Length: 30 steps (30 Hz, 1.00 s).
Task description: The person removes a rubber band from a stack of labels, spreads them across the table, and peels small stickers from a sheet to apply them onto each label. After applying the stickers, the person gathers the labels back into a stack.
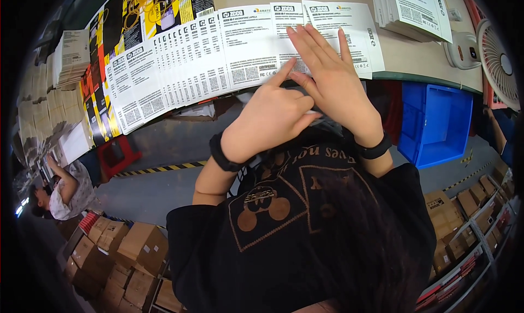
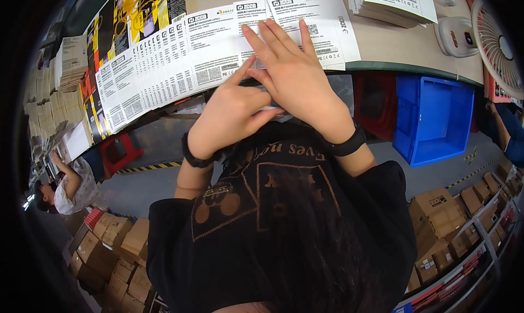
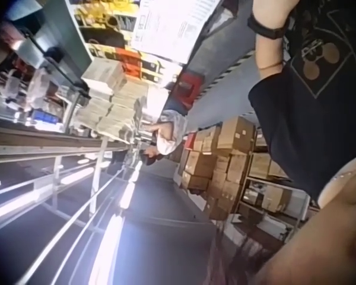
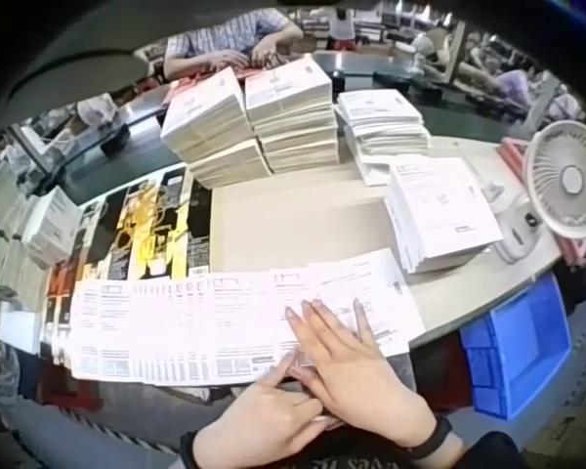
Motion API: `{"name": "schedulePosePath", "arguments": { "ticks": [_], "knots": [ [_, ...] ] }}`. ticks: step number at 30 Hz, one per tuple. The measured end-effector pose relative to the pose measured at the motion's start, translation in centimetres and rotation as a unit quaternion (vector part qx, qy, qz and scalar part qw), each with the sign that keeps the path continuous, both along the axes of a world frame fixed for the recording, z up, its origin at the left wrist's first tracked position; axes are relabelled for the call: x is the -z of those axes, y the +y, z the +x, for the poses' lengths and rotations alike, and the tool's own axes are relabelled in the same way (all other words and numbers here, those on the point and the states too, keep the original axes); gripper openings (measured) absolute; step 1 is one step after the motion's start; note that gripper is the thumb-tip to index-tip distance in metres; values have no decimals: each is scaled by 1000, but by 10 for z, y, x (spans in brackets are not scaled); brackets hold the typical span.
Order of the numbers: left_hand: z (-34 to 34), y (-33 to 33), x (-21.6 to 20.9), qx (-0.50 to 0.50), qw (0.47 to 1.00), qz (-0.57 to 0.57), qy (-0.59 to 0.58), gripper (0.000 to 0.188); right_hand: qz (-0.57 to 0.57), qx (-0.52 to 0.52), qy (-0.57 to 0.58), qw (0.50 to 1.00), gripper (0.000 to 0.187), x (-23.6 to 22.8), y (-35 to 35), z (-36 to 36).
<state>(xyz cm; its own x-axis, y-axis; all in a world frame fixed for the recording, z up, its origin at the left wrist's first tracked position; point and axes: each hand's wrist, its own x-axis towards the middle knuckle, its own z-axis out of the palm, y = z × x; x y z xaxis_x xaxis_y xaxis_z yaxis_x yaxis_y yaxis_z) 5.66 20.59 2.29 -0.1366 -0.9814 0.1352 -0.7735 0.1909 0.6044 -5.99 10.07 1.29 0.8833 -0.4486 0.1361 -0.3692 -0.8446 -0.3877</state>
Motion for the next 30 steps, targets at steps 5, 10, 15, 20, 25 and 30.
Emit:
{"name": "schedulePosePath", "arguments": {
  "ticks": [5,10,15,20,25,30],
  "knots": [
    [-10,-6,6,5,998,59,-28,23,-16,32,24,999,62,1,-4,-9],
    [-15,-4,7,-2,994,88,-58,24,-24,53,36,998,64,1,-1,-13],
    [-14,-3,10,-15,1000,8,-5,25,-2,43,-29,999,57,-3,-6,-13],
    [-4,3,-12,-73,990,-15,121,15,401,55,-209,890,40,-14,-16,-32],
    [6,10,-14,-195,928,-65,310,4,537,16,-139,832,22,-16,-11,-37],
    [-4,4,-16,-232,919,-98,303,5,476,85,-126,866,11,-22,0,-31]
  ]
}}
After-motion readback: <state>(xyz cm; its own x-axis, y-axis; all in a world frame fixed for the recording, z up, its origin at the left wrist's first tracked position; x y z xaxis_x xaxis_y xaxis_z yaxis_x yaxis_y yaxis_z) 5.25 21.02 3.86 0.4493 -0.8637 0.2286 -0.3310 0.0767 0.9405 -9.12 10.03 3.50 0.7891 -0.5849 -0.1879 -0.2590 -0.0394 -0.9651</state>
